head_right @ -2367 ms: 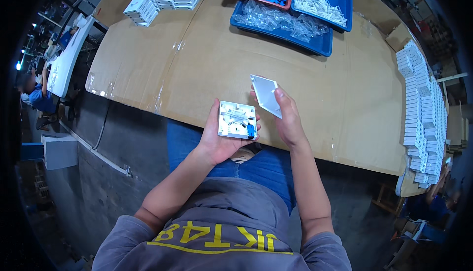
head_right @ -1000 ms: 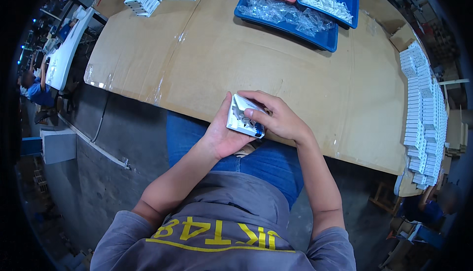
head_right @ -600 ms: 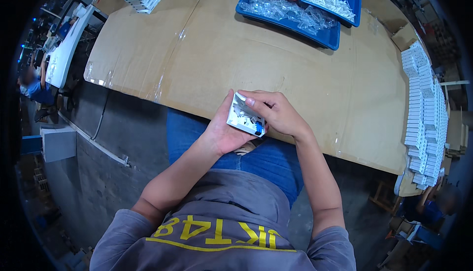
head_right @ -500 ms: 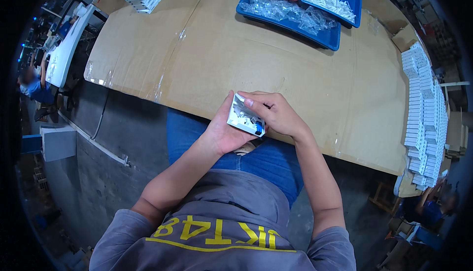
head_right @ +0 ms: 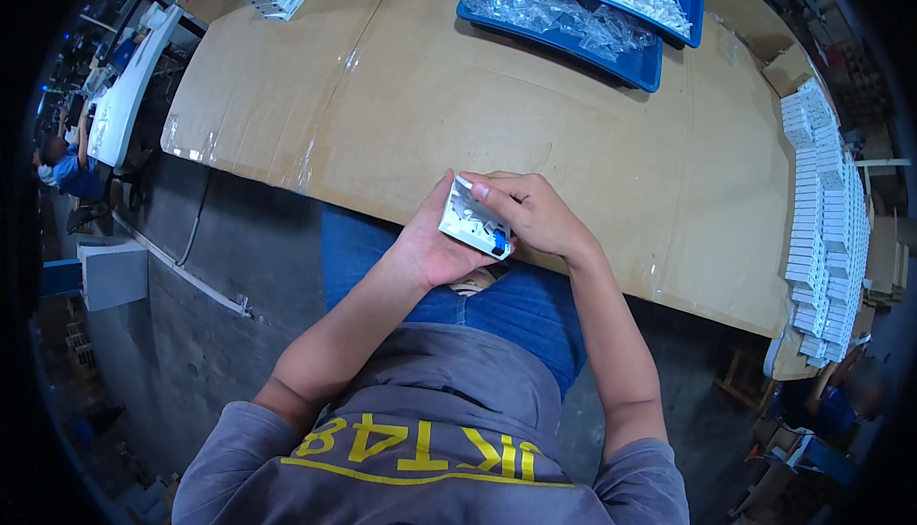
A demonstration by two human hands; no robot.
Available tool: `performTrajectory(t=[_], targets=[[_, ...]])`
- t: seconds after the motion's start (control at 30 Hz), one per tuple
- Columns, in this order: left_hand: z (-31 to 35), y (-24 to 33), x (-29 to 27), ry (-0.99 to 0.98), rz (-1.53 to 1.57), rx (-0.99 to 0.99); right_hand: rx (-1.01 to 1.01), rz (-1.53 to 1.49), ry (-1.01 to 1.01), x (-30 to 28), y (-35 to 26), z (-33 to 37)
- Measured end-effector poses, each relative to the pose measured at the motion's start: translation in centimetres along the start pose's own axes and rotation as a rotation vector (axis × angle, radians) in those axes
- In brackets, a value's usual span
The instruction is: Packing small electronic components and plastic clips into cardboard boxes.
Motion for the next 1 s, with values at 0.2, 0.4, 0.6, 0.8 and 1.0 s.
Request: performTrajectory(t=[0.2, 0.4, 0.6, 0.8, 1.0], targets=[[-0.2, 0.1, -0.2, -0.001, -0.005, -0.013, 0.007, -0.002, -0.015, -0.1, -0.1, -0.1], [-0.1, -0.2, 0.0, -0.009, -0.022, 0.018, 0.004, 0.05, -0.049, -0.1, -0.4, -0.4], [0.0, 0.2, 0.1, 0.026, -0.034, 0.023, 0.043, -0.002, -0.028, 0.5, -0.3, 0.2], [1.0, -0.4, 1.9, 0.038, -0.087, 0.078, -0.262, 0.334, 0.107, 1.4, 0.0, 2.3], [2.1, -2.0, 2.6, 0.113, -0.354, 0.405, -0.465, 0.439, 0.171, 3.0, -1.1, 4.4]])
Point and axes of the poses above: each hand's wrist, its own z-axis away from the middle knuckle, its own x-axis out of the palm, y = z × x, the point moved 1 cm from there along -z, towards the middle knuckle, and after that the axes turned 2 degrees about -y, right-handed, at the moved point
